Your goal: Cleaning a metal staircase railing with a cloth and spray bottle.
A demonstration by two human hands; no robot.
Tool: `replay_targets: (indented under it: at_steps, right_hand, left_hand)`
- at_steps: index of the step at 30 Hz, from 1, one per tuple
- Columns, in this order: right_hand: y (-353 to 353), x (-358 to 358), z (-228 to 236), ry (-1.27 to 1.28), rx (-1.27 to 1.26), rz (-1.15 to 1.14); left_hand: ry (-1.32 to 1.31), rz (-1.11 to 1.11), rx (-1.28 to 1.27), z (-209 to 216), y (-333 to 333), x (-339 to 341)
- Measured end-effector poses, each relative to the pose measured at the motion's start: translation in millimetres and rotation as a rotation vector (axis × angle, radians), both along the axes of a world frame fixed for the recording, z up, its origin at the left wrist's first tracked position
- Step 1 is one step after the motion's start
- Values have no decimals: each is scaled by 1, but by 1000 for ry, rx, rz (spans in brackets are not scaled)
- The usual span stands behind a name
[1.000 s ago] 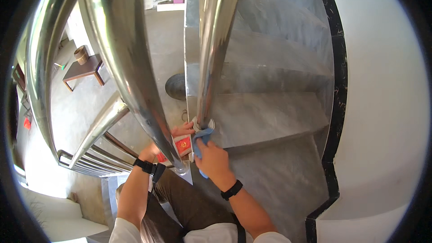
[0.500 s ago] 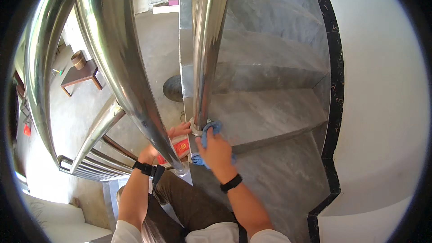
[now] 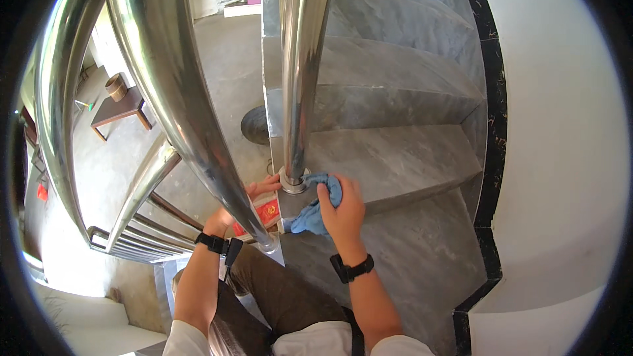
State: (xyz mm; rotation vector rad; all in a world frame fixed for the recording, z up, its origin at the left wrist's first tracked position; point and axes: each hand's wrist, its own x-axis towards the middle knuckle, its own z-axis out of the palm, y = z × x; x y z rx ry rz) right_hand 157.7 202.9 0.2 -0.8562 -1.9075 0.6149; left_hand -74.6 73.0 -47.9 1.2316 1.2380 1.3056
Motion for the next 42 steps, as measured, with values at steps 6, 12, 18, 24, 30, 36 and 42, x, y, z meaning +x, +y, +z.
replay_targets:
  at_steps: [6, 12, 18, 24, 30, 36, 42]
  right_hand:
    - [-32, -27, -27, -446, 258, -40]
    - [-71, -2, -32, -284, 184, 222]
    - [-96, -1, -14, 106, -142, 437]
    - [-116, 10, 6, 622, -846, 635]
    - [-111, 17, 13, 529, -891, 714]
    - [-95, 30, 11, 368, -485, 564]
    - [-78, 44, 2, 127, -626, 558]
  left_hand:
    - [99, 567, -96, -53, -28, -17]
    - [703, 689, -307, 20, -71, 27]
    - [693, 648, -332, 77, -103, 57]
    - [472, 243, 107, 97, -122, 90]
    - [589, 338, 30, 101, -125, 112]
    - [923, 520, 67, 121, -137, 111]
    - [992, 608, -98, 135, -136, 114]
